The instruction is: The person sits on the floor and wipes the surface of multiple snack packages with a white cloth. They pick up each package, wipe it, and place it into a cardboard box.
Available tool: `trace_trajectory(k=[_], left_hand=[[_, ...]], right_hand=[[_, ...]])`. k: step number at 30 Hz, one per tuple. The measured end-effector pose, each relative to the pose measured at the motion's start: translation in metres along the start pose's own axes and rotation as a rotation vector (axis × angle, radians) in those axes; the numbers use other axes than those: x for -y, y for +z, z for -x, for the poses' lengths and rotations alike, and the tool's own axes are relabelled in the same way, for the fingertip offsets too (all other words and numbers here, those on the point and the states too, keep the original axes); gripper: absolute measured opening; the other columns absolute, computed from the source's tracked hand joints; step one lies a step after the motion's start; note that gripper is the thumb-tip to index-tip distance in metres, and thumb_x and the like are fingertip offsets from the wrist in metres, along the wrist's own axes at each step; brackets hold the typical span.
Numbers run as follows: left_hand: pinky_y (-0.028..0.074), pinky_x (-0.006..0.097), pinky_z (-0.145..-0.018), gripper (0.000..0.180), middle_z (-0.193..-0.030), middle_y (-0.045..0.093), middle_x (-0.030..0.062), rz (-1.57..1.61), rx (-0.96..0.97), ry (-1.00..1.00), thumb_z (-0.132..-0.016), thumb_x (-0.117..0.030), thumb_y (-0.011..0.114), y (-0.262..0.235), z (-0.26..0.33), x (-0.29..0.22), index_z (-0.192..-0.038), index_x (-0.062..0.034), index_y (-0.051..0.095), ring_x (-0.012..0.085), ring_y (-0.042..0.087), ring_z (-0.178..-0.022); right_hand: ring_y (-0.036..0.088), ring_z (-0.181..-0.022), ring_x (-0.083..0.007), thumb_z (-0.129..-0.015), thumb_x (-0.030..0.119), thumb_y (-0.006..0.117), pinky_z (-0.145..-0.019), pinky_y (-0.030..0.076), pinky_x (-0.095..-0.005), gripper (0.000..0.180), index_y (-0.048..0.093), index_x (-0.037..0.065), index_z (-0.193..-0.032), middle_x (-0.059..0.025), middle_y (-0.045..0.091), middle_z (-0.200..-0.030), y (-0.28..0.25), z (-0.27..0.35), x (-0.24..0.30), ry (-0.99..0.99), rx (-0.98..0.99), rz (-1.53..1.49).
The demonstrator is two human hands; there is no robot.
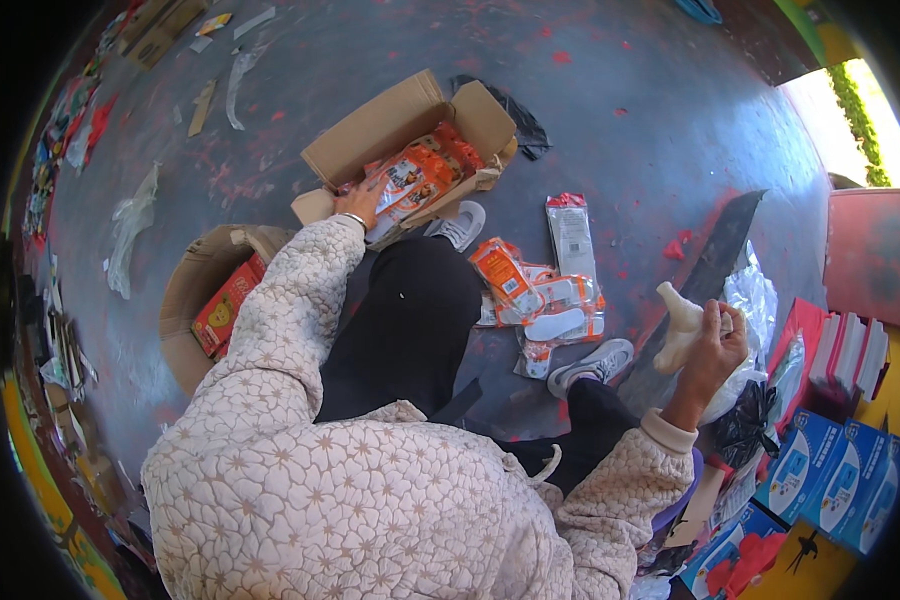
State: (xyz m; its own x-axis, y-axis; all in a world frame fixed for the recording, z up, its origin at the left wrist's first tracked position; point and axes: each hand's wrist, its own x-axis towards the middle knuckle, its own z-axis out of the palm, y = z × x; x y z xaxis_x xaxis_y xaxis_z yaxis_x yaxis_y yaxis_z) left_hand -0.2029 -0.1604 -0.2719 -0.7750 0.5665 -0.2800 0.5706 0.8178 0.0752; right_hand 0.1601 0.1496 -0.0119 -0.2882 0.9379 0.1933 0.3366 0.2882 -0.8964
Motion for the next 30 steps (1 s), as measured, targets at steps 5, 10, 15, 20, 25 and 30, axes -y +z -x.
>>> trace_trajectory(k=[5, 10, 15, 20, 25, 30], left_hand=[[0.042, 0.044, -0.089, 0.085, -0.123, 0.040, 0.0113, -0.083, -0.012, -0.042, -0.070, -0.016, 0.068, 0.014, -0.021, 0.014, -0.138, -0.0317, 0.019, 0.0323, 0.046, -0.111], [0.042, 0.045, -0.089, 0.090, -0.120, 0.039, 0.0199, 0.223, 0.110, -0.063, -0.065, -0.027, 0.075, -0.017, -0.016, 0.010, -0.136, -0.0287, 0.021, 0.0394, 0.044, -0.110], [0.044, 0.045, -0.086, 0.072, -0.116, 0.044, 0.0171, 0.072, 0.082, -0.093, -0.064, -0.024, 0.076, -0.001, -0.023, 0.015, -0.124, -0.0245, 0.035, 0.0374, 0.047, -0.107], [0.045, 0.043, -0.083, 0.062, -0.115, 0.047, 0.0115, 0.166, 0.001, -0.252, -0.066, -0.022, 0.074, -0.019, -0.016, 0.007, -0.118, -0.0193, 0.040, 0.0310, 0.048, -0.109], [0.045, 0.044, -0.083, 0.046, -0.114, 0.046, 0.0108, 0.070, 0.002, -0.285, -0.071, -0.026, 0.070, -0.002, -0.020, 0.002, -0.111, -0.0177, 0.048, 0.0321, 0.049, -0.107], [0.044, 0.044, -0.087, 0.048, -0.119, 0.044, 0.0118, 0.021, 0.107, -0.286, -0.073, -0.029, 0.067, 0.020, -0.034, 0.010, -0.116, -0.0168, 0.049, 0.0337, 0.047, -0.110]], right_hand=[[0.049, -0.061, -0.0056, -0.082, 0.014, 0.061, -0.055, 0.040, -0.0190, 0.012, 0.059, 0.002, -0.081, 0.0002, 0.054, -0.069, 0.006, 0.000, 0.001, 0.007, 0.041, 0.003], [0.050, -0.062, -0.0061, -0.082, 0.013, 0.061, -0.056, 0.041, -0.0191, 0.011, 0.060, 0.002, -0.081, 0.0000, 0.055, -0.069, 0.012, 0.003, 0.005, -0.014, 0.049, 0.061], [0.051, -0.063, -0.0065, -0.082, 0.011, 0.061, -0.057, 0.042, -0.0191, 0.010, 0.060, 0.001, -0.083, -0.0005, 0.056, -0.071, 0.012, 0.003, 0.008, 0.034, 0.092, 0.041], [0.051, -0.063, -0.0062, -0.082, 0.012, 0.061, -0.056, 0.042, -0.0193, 0.011, 0.060, 0.001, -0.082, -0.0005, 0.055, -0.070, 0.014, 0.004, 0.008, 0.011, 0.056, 0.061], [0.051, -0.064, -0.0060, -0.082, 0.012, 0.062, -0.057, 0.042, -0.0192, 0.011, 0.060, 0.001, -0.083, -0.0005, 0.055, -0.070, 0.014, 0.006, 0.011, 0.000, 0.071, 0.105], [0.051, -0.065, -0.0060, -0.082, 0.012, 0.061, -0.058, 0.042, -0.0196, 0.012, 0.060, 0.001, -0.082, -0.0007, 0.056, -0.071, 0.014, 0.006, 0.007, -0.036, 0.088, 0.116]])
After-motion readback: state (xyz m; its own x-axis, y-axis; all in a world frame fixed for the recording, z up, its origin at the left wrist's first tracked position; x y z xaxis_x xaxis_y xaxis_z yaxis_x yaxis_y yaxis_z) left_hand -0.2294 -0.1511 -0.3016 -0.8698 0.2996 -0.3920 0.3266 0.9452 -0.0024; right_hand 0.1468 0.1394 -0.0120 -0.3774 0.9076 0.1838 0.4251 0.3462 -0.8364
